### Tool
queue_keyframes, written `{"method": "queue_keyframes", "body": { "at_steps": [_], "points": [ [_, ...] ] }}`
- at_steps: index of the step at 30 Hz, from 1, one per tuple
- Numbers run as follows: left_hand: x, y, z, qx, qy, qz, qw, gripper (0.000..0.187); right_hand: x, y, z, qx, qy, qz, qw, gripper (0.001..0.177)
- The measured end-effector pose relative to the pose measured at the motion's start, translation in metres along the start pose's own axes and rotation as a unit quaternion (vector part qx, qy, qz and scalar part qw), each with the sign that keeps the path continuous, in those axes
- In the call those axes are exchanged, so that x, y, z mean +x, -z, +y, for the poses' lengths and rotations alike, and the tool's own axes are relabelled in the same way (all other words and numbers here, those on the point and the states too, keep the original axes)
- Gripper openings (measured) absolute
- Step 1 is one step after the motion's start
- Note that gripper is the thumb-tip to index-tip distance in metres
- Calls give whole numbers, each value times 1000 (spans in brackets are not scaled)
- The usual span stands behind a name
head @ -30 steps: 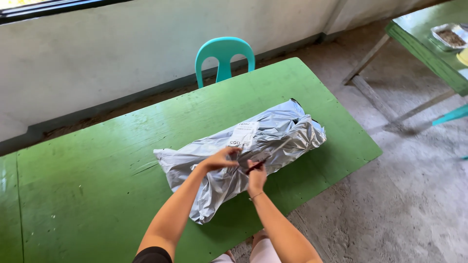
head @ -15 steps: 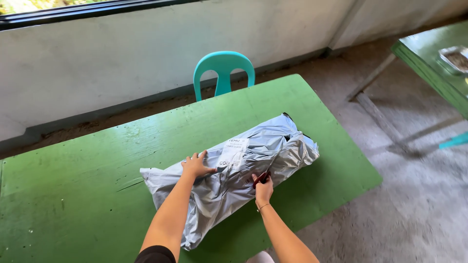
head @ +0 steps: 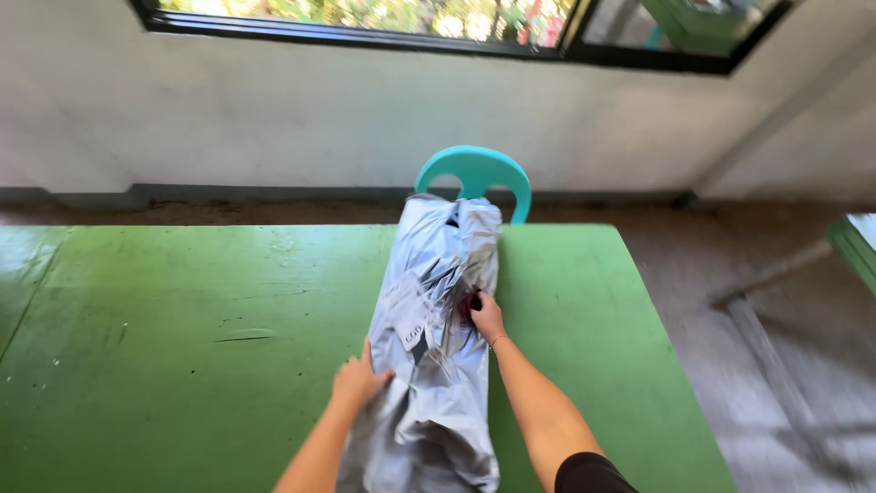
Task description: Unboxing a package containing sandals and a box on a table.
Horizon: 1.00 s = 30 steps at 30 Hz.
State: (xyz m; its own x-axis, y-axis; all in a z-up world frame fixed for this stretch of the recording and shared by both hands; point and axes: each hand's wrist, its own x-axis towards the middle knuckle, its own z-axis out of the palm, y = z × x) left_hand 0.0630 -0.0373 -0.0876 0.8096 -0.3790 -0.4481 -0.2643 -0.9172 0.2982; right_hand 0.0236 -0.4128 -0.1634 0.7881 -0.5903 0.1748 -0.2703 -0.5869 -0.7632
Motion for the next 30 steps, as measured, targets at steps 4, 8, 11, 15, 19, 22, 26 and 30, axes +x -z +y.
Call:
{"method": "queue_keyframes", "body": {
  "at_steps": [4,8,11,15,19,22,26,30],
  "points": [
    [-25,-19,17,-43,47,23,998,114,40,-19,-20,-19,78,-51,995,35],
    [-32,-29,21,-75,78,45,993,113,38,-22,-33,-1,66,-65,996,32],
    [-60,-18,33,-90,86,42,991,111,1,3,-71,-7,60,-7,998,29],
    [-55,-16,37,-88,39,125,987,111,-55,52,-158,189,-69,-28,979,25],
    [-98,1,59,-59,-46,167,983,109,-135,75,-187,351,-177,-99,914,25],
    [-121,25,76,-41,-93,127,987,107,-188,65,-182,411,-203,-107,882,22],
    [-129,10,66,-34,-122,83,988,109,-257,60,-193,408,-242,-171,864,23],
    [-106,-32,35,-144,-136,120,973,77,-309,55,-192,359,-227,-202,882,24]
  ]
}}
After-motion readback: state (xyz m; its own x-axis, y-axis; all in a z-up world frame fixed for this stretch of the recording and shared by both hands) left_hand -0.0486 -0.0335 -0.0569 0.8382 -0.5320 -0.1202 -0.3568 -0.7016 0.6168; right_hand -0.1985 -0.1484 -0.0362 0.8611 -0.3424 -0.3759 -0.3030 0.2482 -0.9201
